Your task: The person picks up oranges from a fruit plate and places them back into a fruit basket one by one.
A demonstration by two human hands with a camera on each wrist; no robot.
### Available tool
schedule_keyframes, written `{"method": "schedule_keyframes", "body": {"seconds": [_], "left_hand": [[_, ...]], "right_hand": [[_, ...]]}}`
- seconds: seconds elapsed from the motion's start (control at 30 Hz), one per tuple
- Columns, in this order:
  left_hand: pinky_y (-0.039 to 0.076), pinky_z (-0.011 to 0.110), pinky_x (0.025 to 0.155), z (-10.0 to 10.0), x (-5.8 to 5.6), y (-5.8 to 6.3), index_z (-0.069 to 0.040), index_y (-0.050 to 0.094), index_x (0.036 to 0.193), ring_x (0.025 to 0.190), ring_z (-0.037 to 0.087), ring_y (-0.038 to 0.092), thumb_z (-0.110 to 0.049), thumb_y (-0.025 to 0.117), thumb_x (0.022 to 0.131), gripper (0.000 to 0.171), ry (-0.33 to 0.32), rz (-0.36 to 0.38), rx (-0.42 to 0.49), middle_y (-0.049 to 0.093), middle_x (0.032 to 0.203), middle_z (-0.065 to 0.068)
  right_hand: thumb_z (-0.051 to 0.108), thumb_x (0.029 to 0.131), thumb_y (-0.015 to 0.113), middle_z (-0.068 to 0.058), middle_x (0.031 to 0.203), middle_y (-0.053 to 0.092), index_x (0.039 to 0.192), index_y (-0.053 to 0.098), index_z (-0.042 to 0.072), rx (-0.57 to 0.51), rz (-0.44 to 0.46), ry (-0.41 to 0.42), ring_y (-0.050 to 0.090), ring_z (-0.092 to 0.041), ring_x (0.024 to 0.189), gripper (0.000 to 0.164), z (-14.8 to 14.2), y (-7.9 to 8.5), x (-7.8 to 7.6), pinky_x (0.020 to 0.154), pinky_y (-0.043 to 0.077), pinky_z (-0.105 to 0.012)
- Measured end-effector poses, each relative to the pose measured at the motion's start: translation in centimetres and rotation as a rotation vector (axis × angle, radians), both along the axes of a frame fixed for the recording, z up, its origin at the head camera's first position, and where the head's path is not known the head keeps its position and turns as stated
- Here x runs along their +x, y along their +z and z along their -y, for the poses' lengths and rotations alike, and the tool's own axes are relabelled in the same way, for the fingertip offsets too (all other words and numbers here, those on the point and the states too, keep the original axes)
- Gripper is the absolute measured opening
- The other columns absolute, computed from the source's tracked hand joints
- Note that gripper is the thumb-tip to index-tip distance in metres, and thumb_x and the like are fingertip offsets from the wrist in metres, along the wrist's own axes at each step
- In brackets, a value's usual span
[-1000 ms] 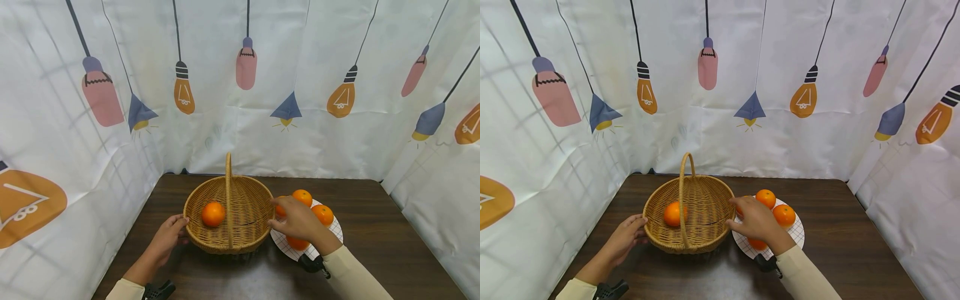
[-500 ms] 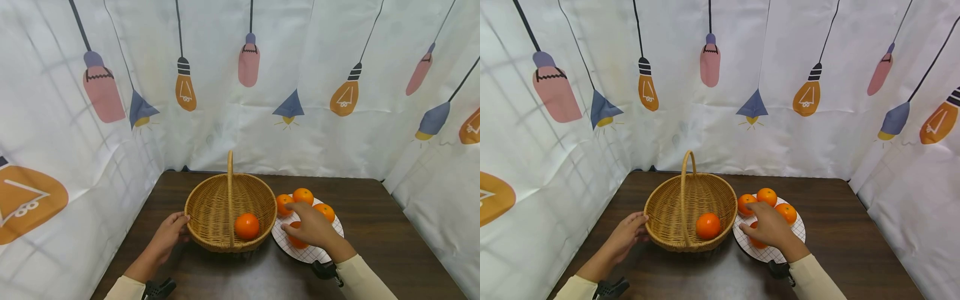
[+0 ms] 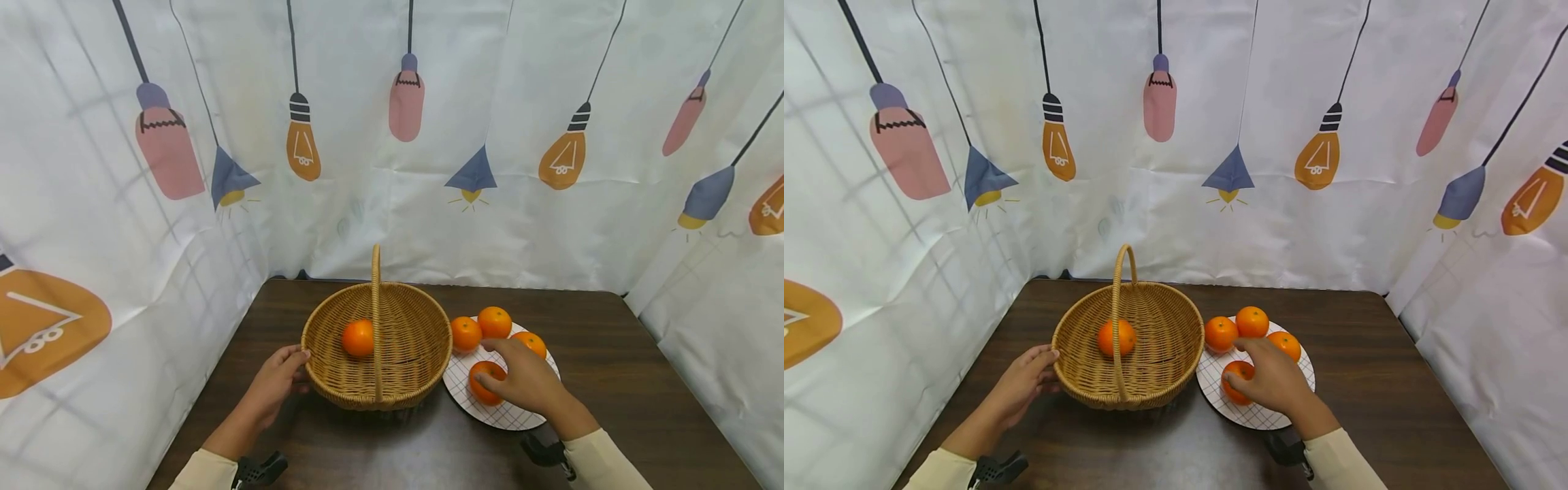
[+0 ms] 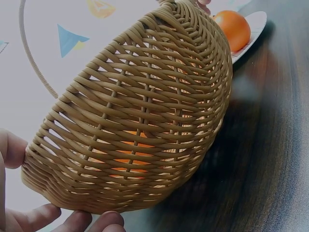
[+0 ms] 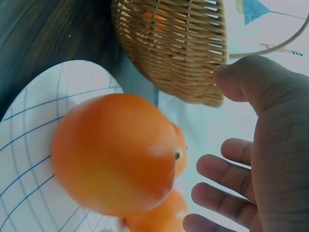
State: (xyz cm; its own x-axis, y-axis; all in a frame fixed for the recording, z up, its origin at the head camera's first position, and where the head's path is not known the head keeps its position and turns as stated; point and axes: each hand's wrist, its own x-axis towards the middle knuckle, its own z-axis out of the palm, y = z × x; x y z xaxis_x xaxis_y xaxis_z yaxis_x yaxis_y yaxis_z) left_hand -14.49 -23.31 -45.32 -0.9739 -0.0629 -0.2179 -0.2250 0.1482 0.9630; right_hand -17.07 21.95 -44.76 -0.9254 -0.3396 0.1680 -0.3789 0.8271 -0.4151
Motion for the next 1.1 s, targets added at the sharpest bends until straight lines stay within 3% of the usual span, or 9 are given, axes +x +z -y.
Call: {"method": "schedule_keyframes", "body": {"seconds": [0.1, 0.33, 1.1], "left_hand": [[0.055, 0.048, 0.087, 0.0, 0.0, 0.0, 0.006, 0.042, 0.146, 0.104, 0.028, 0.062, -0.03, 0.051, 0.107, 0.053, -0.001, -0.001, -0.001, 0.053, 0.132, 0.025], [0.055, 0.046, 0.086, 0.1, -0.1, -0.1, 0.006, 0.041, 0.146, 0.103, 0.028, 0.062, -0.029, 0.05, 0.108, 0.052, 0.0, 0.0, 0.001, 0.052, 0.132, 0.026], [0.056, 0.045, 0.084, 0.0, -0.2, -0.2, 0.005, 0.043, 0.145, 0.101, 0.026, 0.063, -0.03, 0.051, 0.107, 0.052, 0.002, -0.004, 0.01, 0.056, 0.128, 0.024]], "right_hand": [[0.055, 0.088, 0.076, -0.002, 0.129, 0.064, 0.134, 0.064, 0.013, 0.012, -0.015, -0.006, 0.061, -0.027, 0.115, 0.063, -0.4, -0.2, 0.2, 0.09, 0.053, -0.052], [0.052, 0.088, 0.077, -0.003, 0.135, 0.063, 0.14, 0.061, 0.013, 0.023, 0.016, -0.021, 0.06, -0.03, 0.12, 0.068, -1.2, -0.7, 0.5, 0.09, 0.053, -0.055], [0.054, 0.076, 0.086, -0.012, 0.138, 0.06, 0.139, 0.06, 0.011, 0.027, 0.101, -0.072, 0.056, -0.035, 0.125, 0.08, -2.3, -2.9, 1.1, 0.094, 0.05, -0.059]]}}
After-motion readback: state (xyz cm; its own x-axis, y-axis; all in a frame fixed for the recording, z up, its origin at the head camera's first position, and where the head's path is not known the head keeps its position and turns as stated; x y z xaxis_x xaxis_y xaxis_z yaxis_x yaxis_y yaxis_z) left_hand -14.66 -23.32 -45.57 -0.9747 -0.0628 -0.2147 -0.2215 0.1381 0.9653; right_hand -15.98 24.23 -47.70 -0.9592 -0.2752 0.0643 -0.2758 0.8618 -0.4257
